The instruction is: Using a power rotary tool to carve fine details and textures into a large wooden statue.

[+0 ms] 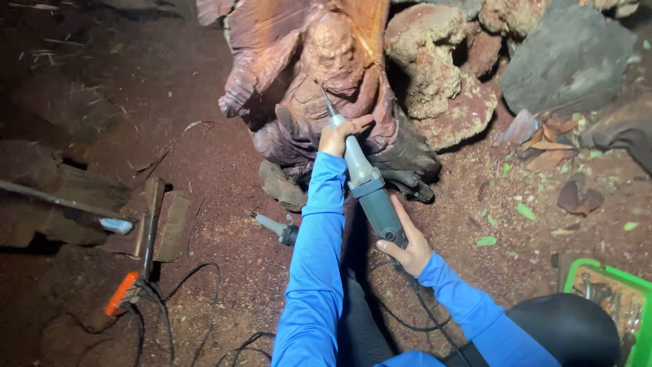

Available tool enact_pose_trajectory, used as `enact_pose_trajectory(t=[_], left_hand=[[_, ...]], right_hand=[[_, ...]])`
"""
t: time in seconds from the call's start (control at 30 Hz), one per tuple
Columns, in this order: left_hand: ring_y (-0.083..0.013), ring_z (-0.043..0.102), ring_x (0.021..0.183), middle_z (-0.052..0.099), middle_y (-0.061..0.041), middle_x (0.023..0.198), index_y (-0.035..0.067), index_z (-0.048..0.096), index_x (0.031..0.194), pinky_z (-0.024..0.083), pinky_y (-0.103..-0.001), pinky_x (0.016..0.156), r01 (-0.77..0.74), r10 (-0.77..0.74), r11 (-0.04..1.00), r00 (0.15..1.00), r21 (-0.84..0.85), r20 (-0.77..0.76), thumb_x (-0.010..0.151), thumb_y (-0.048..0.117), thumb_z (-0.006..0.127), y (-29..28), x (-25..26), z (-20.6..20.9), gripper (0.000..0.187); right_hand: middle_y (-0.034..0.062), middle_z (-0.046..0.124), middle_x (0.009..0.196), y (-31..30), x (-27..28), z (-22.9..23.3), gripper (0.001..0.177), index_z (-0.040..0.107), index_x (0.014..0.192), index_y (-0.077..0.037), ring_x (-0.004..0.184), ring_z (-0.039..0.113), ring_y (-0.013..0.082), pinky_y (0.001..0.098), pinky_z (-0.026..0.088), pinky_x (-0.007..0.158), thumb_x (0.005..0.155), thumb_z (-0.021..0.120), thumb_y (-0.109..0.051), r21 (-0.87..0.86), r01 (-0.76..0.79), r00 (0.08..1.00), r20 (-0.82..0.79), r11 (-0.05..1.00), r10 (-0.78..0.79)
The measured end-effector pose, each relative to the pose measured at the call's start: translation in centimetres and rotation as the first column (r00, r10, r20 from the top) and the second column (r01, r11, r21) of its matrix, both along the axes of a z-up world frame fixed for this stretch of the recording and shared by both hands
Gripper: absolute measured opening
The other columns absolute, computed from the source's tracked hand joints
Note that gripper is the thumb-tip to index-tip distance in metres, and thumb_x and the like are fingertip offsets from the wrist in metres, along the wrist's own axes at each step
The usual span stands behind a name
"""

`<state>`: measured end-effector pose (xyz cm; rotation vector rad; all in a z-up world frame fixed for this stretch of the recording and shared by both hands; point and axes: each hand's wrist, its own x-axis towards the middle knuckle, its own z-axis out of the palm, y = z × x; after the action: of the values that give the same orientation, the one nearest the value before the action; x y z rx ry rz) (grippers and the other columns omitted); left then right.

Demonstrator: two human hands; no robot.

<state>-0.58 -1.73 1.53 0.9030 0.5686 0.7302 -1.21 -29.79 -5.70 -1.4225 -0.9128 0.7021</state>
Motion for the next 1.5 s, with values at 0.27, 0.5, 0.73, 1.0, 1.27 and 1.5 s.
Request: enact_pose_trajectory(t=[0.27,0.5,0.73,1.0,1.27,1.5], left_hand=[[-0.0143,0.065,0.055,0.076,-0.01,0.075,0.006,0.084,0.086,0.059,-0.027,0.055,-0.013,0.078,0.974,0.956,0.224,-0.281,0.063,0.016,0.068,-0.6,-0.1,1.0,0.031],[-0.0175,0.062,0.07,0.077,-0.013,0.083,0.002,0.082,0.084,0.055,-0.029,0.07,-0.054,0.136,0.962,0.944,0.267,-0.3,0.062,0.017,0.071,-2.7,-0.4,3.1,0.028],[-0.0211,0.068,0.071,0.076,-0.014,0.079,0.005,0.083,0.08,0.056,-0.03,0.077,-0.046,0.152,0.953,0.927,0.3,-0.342,0.062,0.018,0.07,-2.9,-0.5,2.5,0.026],[-0.0265,0.074,0.084,0.078,-0.021,0.097,-0.006,0.079,0.081,0.059,-0.038,0.084,-0.067,0.121,0.967,0.97,0.244,-0.211,0.062,0.007,0.068,-2.1,-0.6,0.5,0.026],[-0.0414,0.07,0.103,0.069,-0.033,0.114,-0.016,0.069,0.072,0.056,-0.049,0.093,-0.076,0.071,0.97,0.997,0.23,0.03,0.064,-0.005,0.063,-1.9,0.2,-1.9,0.015],[-0.0441,0.071,0.1,0.07,-0.034,0.109,-0.015,0.068,0.07,0.057,-0.05,0.093,-0.072,0.071,0.961,0.997,0.268,0.014,0.065,-0.006,0.063,-2.0,0.0,-1.3,0.011]], right_hand=[[0.0125,0.077,0.072,-0.1,1.6,0.0,0.098,0.026,0.163,-0.027,0.059,0.076,0.0215,0.0325,0.064,0.051,0.08,0.077,-0.037,-0.102,-0.037,0.996,0.075,0.994,0.045],[0.0134,0.076,0.076,-0.3,1.6,-0.2,0.1,0.026,0.162,-0.03,0.059,0.075,0.0208,0.031,0.063,0.049,0.078,0.078,-0.039,-0.118,-0.028,0.998,0.051,0.993,0.035],[0.0217,0.072,0.105,-0.1,1.7,-1.5,0.106,0.023,0.162,-0.038,0.069,0.077,0.026,0.0308,0.068,0.057,0.074,0.082,-0.039,-0.247,-0.074,0.995,-0.077,0.966,0.057],[0.0063,0.073,0.12,1.8,0.0,-7.5,0.099,0.05,0.143,-0.042,0.11,0.071,0.0314,0.0456,0.059,0.094,0.055,0.095,-0.046,-0.447,0.068,0.998,0.013,0.892,-0.069],[0.0126,0.076,0.108,1.6,0.9,-8.2,0.079,0.057,0.131,-0.032,0.106,0.071,0.0391,0.0507,0.057,0.088,0.06,0.091,-0.037,-0.425,0.103,0.994,0.073,0.899,-0.08],[0.0133,0.076,0.106,1.9,2.0,-8.1,0.078,0.058,0.13,-0.031,0.105,0.072,0.0395,0.0511,0.056,0.085,0.058,0.09,-0.036,-0.427,0.092,0.995,0.082,0.9,-0.062]])
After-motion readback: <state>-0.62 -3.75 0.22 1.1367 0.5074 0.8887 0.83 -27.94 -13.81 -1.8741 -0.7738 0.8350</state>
